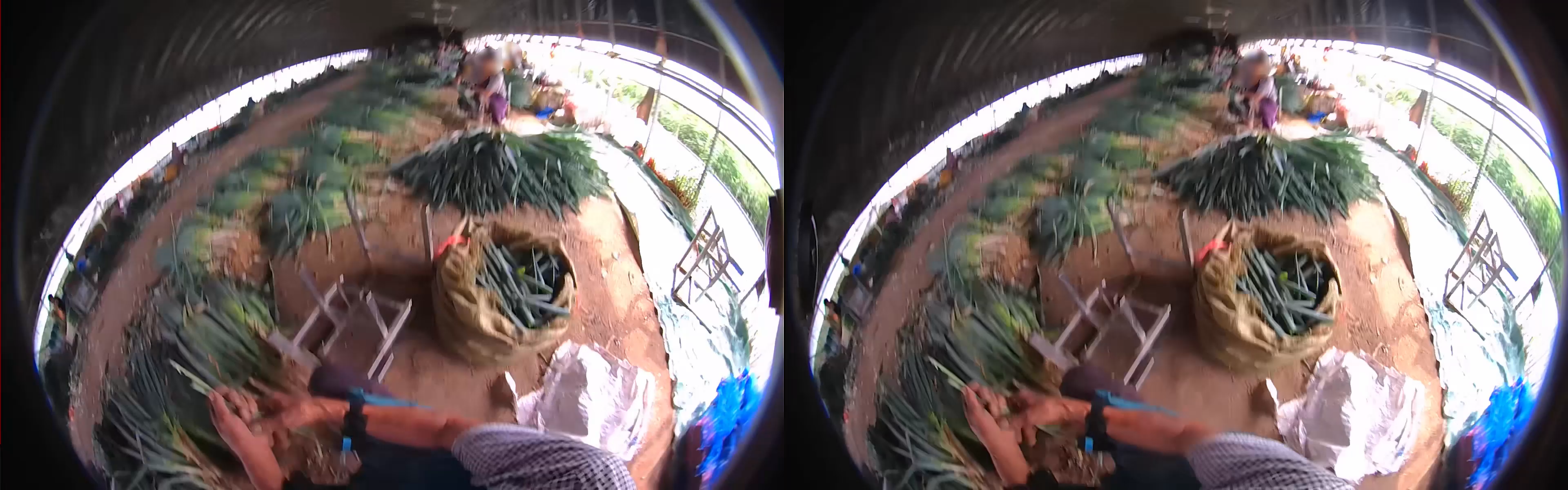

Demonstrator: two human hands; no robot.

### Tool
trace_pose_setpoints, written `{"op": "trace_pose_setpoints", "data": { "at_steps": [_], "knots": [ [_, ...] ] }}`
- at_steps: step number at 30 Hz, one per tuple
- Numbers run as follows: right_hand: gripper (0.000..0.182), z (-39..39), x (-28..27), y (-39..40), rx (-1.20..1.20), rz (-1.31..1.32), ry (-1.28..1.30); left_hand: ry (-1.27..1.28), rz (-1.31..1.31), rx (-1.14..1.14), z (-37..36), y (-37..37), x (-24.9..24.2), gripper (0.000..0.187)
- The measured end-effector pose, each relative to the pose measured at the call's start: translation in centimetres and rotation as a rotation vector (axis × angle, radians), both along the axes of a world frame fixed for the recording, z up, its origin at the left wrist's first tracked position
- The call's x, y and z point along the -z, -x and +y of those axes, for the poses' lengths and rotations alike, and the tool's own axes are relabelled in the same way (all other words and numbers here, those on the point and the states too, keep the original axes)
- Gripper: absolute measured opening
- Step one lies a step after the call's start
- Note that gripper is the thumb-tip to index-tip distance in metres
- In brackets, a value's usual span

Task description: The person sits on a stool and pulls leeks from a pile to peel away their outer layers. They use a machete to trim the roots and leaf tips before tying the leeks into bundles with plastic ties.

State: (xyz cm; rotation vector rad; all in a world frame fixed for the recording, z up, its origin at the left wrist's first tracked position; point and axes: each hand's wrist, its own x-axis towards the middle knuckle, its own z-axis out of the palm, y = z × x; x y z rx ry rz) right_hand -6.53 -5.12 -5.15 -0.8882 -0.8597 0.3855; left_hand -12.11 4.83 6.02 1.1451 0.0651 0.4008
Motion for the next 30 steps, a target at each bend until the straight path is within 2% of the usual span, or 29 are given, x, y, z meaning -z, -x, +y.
{"op": "trace_pose_setpoints", "data": {
  "at_steps": [2, 3, 5, 8, 9, 11, 12, 14, 15, 18, 20, 22, 23, 24, 25, 27, 29, 30],
  "knots": [
    [0.040, -1.3, -2.9, 2.7, -0.096, 0.060, 0.305, -0.236, -0.135, -0.010, 2.7, 0.1, 0.6, 0.018],
    [0.024, -1.6, -2.9, 3.0, -0.063, 0.077, 0.290, -0.125, -0.171, 0.036, 5.3, -0.2, 1.2, 0.016],
    [0.020, -1.7, -3.5, 3.4, 0.147, -0.130, 0.448, 0.133, -0.278, 0.147, 9.4, -0.5, 1.1, 0.016],
    [0.020, 0.1, 0.3, 1.9, 0.404, -0.485, 0.244, 0.192, -0.268, -0.171, 12.4, 0.1, 1.3, 0.023],
    [0.020, -0.3, -0.3, 1.1, 0.375, -0.485, 0.323, 0.199, -0.221, -0.253, 14.4, 0.0, 2.2, 0.023],
    [0.018, -0.9, -0.8, 1.0, 0.314, -0.439, 0.482, 0.237, -0.237, -0.297, 18.9, -1.1, 5.7, 0.020],
    [0.017, -0.9, -1.2, 1.0, 0.249, -0.324, 0.531, 0.241, -0.208, -0.303, 20.1, -0.8, 7.1, 0.020],
    [0.016, -2.4, -4.7, 1.6, 0.157, -0.155, 0.612, 0.251, -0.152, -0.310, 21.4, -0.4, 9.3, 0.019],
    [0.016, -3.3, -6.4, 1.9, 0.125, -0.103, 0.647, 0.165, -0.144, -0.314, 21.6, -0.2, 10.4, 0.019],
    [0.019, -1.2, 0.0, -0.7, 0.161, -0.405, 0.607, 0.033, -0.116, -0.242, 22.8, 1.1, 13.4, 0.025],
    [0.023, -1.4, 1.3, -1.0, 0.420, -0.800, 0.665, 0.118, -0.115, -0.091, 25.1, 0.8, 14.3, 0.026],
    [0.028, -1.2, 3.8, -2.0, 0.696, -1.145, 0.786, -0.087, -0.138, -0.363, 23.5, -0.3, 14.9, 0.029],
    [0.031, -0.6, 6.5, -2.6, 0.840, -1.280, 0.884, -0.131, -0.122, -0.411, 21.9, -0.2, 14.0, 0.030],
    [0.033, -0.7, 6.4, -2.6, 0.870, -1.310, 0.924, -0.174, -0.104, -0.460, 20.2, 0.0, 13.0, 0.032],
    [0.034, -0.8, 6.3, -2.5, 0.899, -1.340, 0.963, -0.156, -0.064, -0.417, 17.1, 0.8, 9.9, 0.033],
    [0.036, -3.0, 1.2, -1.6, 0.723, -1.188, 0.926, -0.278, 0.219, -0.340, 17.2, 1.3, 9.7, 0.037],
    [0.036, -3.7, 0.1, -2.2, 0.909, -1.303, 0.900, -0.549, 0.692, -0.259, 21.4, 0.4, 12.8, 0.043],
    [0.035, -4.0, -0.2, -2.5, 1.005, -1.358, 0.886, -0.688, 0.683, -0.259, 21.2, 0.5, 12.6, 0.042]
  ]
}}
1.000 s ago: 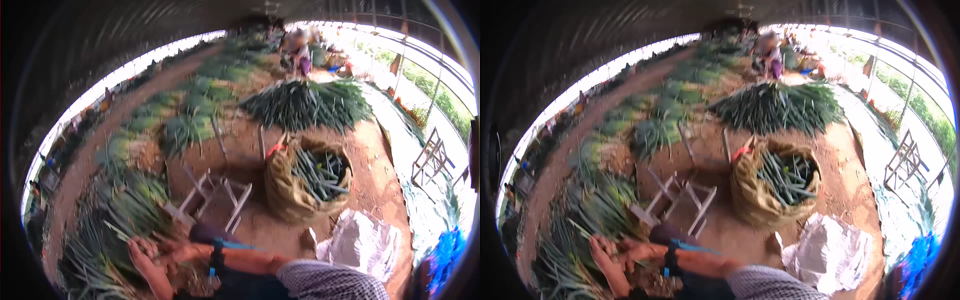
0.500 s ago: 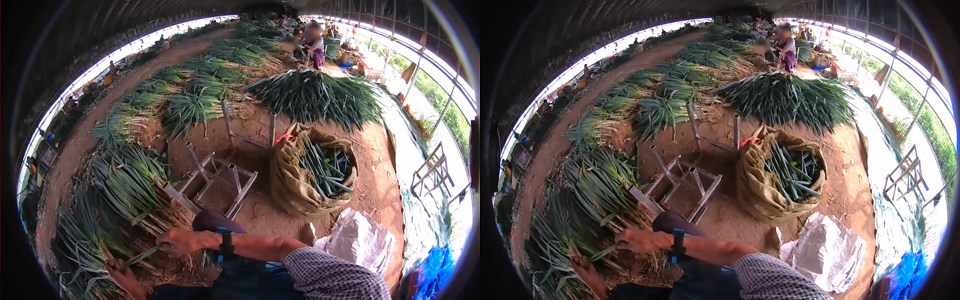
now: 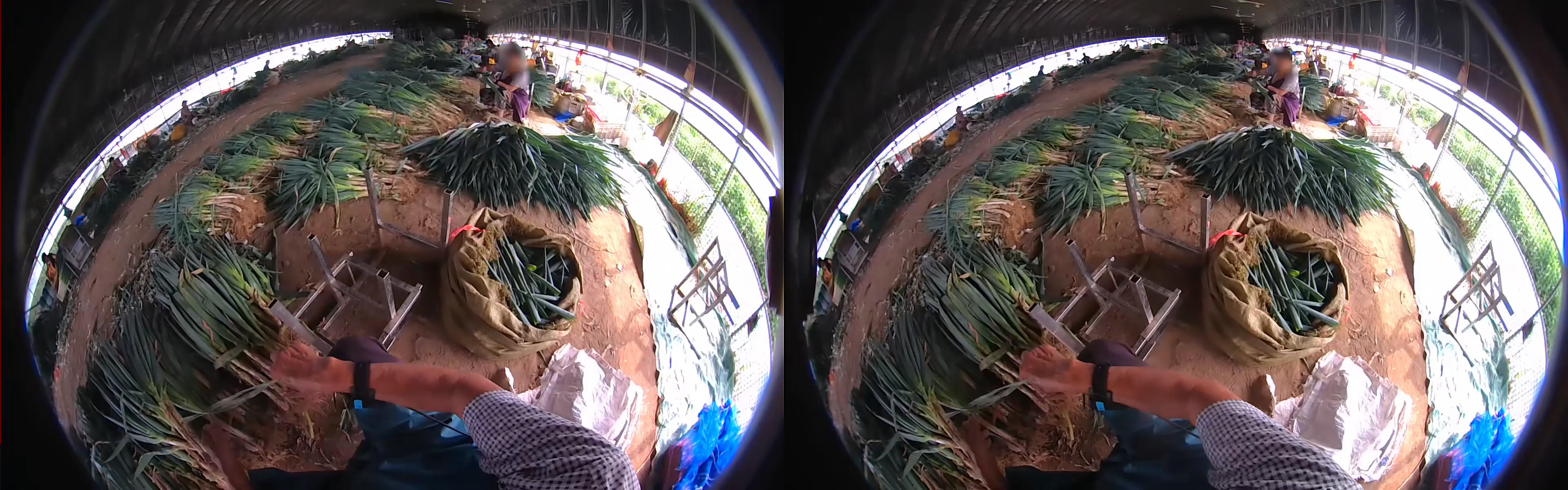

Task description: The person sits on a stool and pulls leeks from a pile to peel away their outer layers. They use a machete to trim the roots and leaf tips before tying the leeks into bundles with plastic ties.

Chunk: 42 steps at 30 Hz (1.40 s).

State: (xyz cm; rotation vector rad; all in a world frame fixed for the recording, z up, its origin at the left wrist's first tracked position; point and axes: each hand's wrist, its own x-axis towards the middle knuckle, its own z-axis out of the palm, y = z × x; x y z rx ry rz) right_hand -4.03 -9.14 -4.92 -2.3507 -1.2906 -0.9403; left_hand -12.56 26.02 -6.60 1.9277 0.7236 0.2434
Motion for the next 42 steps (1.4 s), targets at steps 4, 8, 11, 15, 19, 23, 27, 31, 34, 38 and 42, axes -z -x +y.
{"op": "trace_pose_setpoints", "data": {
  "at_steps": [4, 8, 11, 15, 19, 23, 27, 31, 34, 38, 42],
  "knots": [
    [0.035, 0.3, 1.2, -0.2, 0.095, -0.157, -0.015, -0.218, -0.239, 0.229, -3.9, 1.3, -1.1, 0.044],
    [0.030, 1.8, 3.0, -1.2, -0.111, 0.050, -0.081, -0.443, -0.421, 0.497, -12.4, 1.7, -8.2, 0.069],
    [0.022, 3.0, -1.1, -0.7, -0.223, 0.484, 0.101, -0.430, -0.422, 0.690, -13.8, 0.5, -8.2, 0.087],
    [0.014, 3.4, -3.5, -0.2, -0.451, 0.811, -0.078, 0.154, -0.250, 0.744, -16.6, 0.3, -8.7, 0.100],
    [0.016, 3.7, -4.9, 0.8, -0.592, 0.841, -0.320, 0.184, -0.453, 0.768, -16.1, -1.1, -4.4, 0.057],
    [0.018, 4.5, -5.4, 1.3, -0.501, 0.902, -0.395, 0.445, -0.466, 0.657, -16.3, -0.2, -3.1, 0.029],
    [0.016, 4.2, -5.7, 1.5, -0.426, 0.801, -0.338, 0.421, -0.417, 0.611, -15.8, 0.2, -2.7, 0.018],
    [0.018, 2.4, -6.0, 0.3, -0.203, 0.705, -0.358, 0.374, -0.388, 0.614, -17.6, 1.6, -5.8, 0.017],
    [0.024, 1.9, -4.8, -1.3, -0.133, 0.627, -0.381, 0.361, -0.288, 0.629, -16.0, 1.2, -4.1, 0.022],
    [0.025, 1.9, -6.8, 0.8, -0.257, 0.222, -0.435, 0.388, -0.250, 0.590, -16.1, 0.1, -2.8, 0.023],
    [0.022, 0.8, -4.8, 0.8, -0.464, 0.528, -0.217, 0.362, -0.167, 0.722, -15.6, -0.2, -3.4, 0.028]
  ]
}}
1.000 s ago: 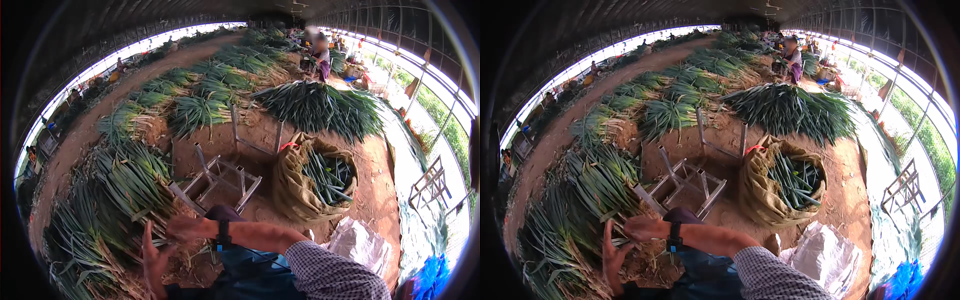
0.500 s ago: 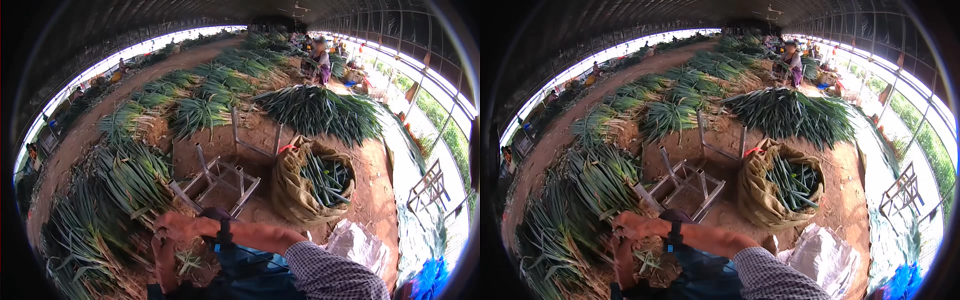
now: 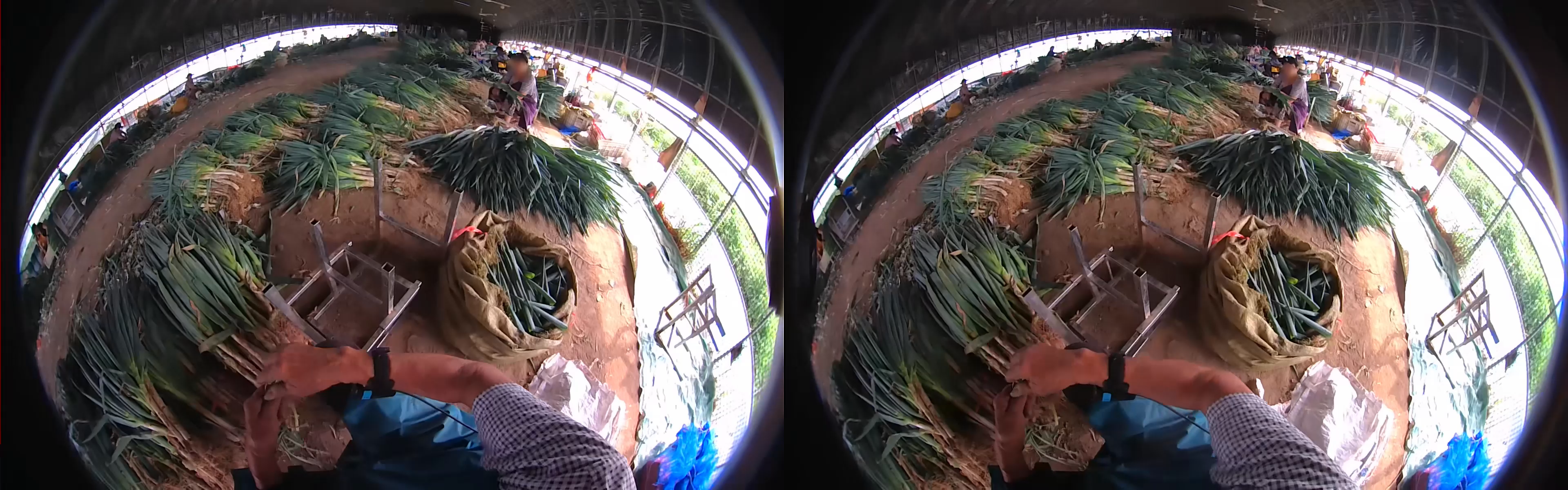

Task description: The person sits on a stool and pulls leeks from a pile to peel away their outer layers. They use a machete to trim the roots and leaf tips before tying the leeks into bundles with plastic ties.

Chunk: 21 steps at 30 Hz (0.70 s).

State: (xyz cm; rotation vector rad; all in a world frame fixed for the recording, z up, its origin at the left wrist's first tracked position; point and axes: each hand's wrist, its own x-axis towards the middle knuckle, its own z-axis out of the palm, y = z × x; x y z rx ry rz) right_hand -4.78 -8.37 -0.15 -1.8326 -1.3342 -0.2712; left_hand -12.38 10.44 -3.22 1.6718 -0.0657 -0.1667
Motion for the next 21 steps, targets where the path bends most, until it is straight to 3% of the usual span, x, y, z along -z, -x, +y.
{"op": "trace_pose_setpoints", "data": {
  "at_steps": [3, 6, 9, 12, 16, 18, 20, 21],
  "knots": [
    [0.020, -0.2, 2.1, -1.6, -0.183, 0.261, 0.043, -0.097, -0.013, 0.085, 0.3, -0.2, -0.5, 0.022],
    [0.023, -2.1, 1.1, -0.8, -0.104, 0.089, 0.210, -0.046, -0.009, 0.145, -0.1, -0.1, -0.6, 0.022],
    [0.023, -3.0, 1.1, -1.1, -0.058, 0.139, 0.281, 0.022, 0.019, 0.175, 0.1, -0.1, -0.3, 0.024],
    [0.026, -3.1, -1.9, 1.7, 0.034, -0.012, 0.384, 0.116, 0.071, 0.153, 1.0, -0.3, 0.5, 0.025],
    [0.027, -2.8, -1.8, 2.4, 0.047, -0.265, 0.418, 0.259, 0.151, 0.161, 1.5, 0.4, 0.1, 0.022],
    [0.025, -2.9, -0.6, 1.3, 0.035, -0.349, 0.422, 0.188, 0.123, 0.203, 1.2, 0.7, -0.1, 0.020],
    [0.023, -2.7, 4.2, -2.7, -0.311, 0.129, -0.098, 0.164, 0.108, 0.196, 1.2, 1.0, 0.2, 0.018],
    [0.021, -2.9, 3.9, -3.1, -0.264, 0.137, -0.107, 0.178, 0.106, 0.169, 1.3, 1.2, 0.6, 0.017]
  ]
}}
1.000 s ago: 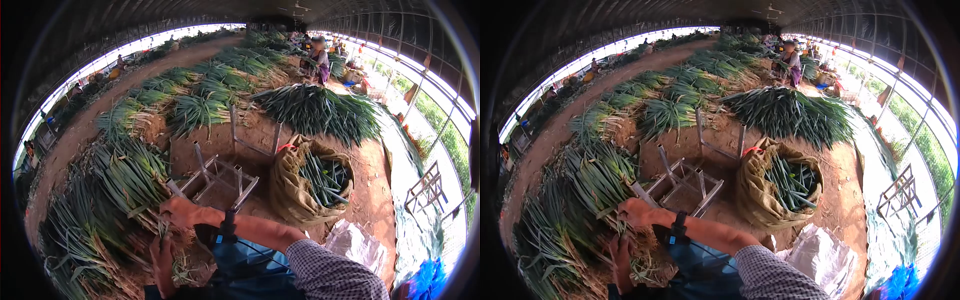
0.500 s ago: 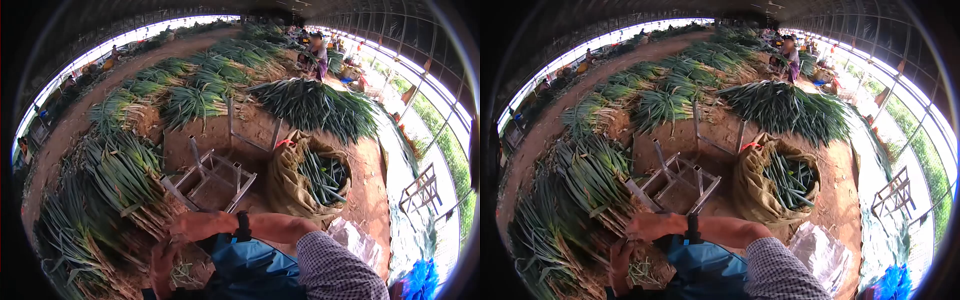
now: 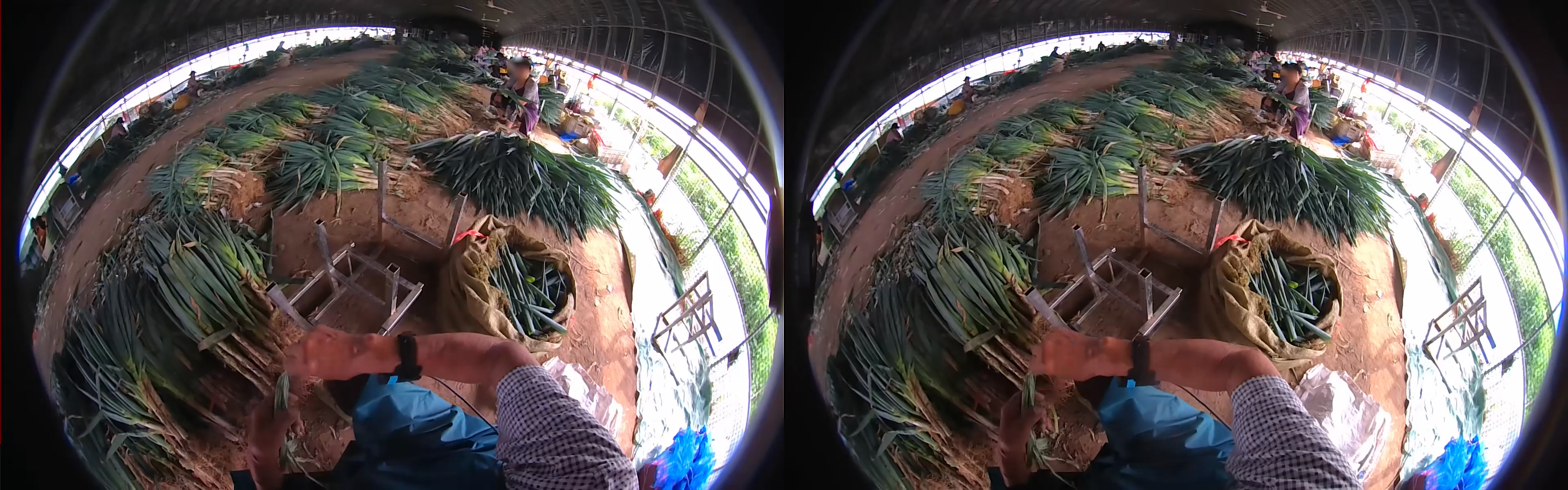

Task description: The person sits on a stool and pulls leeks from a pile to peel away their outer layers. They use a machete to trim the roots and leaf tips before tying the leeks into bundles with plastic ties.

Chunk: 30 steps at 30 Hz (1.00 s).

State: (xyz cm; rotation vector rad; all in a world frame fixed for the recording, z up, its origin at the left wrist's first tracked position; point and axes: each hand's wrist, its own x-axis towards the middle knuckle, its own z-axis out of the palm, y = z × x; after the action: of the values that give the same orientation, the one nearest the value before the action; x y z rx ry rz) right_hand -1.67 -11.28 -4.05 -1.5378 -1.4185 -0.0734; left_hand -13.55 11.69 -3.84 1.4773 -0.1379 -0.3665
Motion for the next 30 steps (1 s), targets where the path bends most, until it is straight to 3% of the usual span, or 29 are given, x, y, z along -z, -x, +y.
{"op": "trace_pose_setpoints", "data": {
  "at_steps": [1, 3, 16, 19, 21, 23, 26, 29, 30],
  "knots": [
    [0.018, -0.2, -0.3, -0.4, 0.046, 0.013, -0.004, 0.012, 0.002, -0.028, 0.0, 0.1, 0.5, 0.016],
    [0.011, -1.7, -6.7, 0.9, 0.553, -0.472, 0.456, -0.041, -0.011, -0.056, 0.3, 0.3, 1.4, 0.015],
    [0.016, 0.0, -4.3, -0.8, 0.851, -0.381, 0.287, -0.216, -0.125, -0.248, 0.0, -0.4, 3.6, 0.022],
    [0.017, 1.5, -2.4, 0.5, 0.789, -0.372, 0.236, 0.206, 0.118, -0.590, -1.1, -0.8, 3.8, 0.029],
    [0.017, 2.8, -1.3, 2.6, 0.655, -0.312, 0.322, -0.363, -0.479, -0.606, -0.8, -1.6, 5.1, 0.032],
    [0.017, 4.3, 0.6, 4.6, 0.596, -0.257, 0.451, -0.292, -0.605, -0.646, -0.9, -2.2, 5.5, 0.033],
    [0.019, 5.5, 3.3, 5.9, 0.531, -0.180, 0.497, 0.756, -0.030, -0.705, -1.4, -3.3, 4.7, 0.035],
    [0.022, 6.1, 4.1, 6.0, 0.517, -0.156, 0.525, 0.857, -0.146, -0.519, 0.5, -3.9, 5.4, 0.031],
    [0.023, 6.1, 4.2, 6.0, 0.524, -0.156, 0.544, 0.796, -0.120, -0.605, 0.4, -3.9, 5.1, 0.029]
  ]
}}
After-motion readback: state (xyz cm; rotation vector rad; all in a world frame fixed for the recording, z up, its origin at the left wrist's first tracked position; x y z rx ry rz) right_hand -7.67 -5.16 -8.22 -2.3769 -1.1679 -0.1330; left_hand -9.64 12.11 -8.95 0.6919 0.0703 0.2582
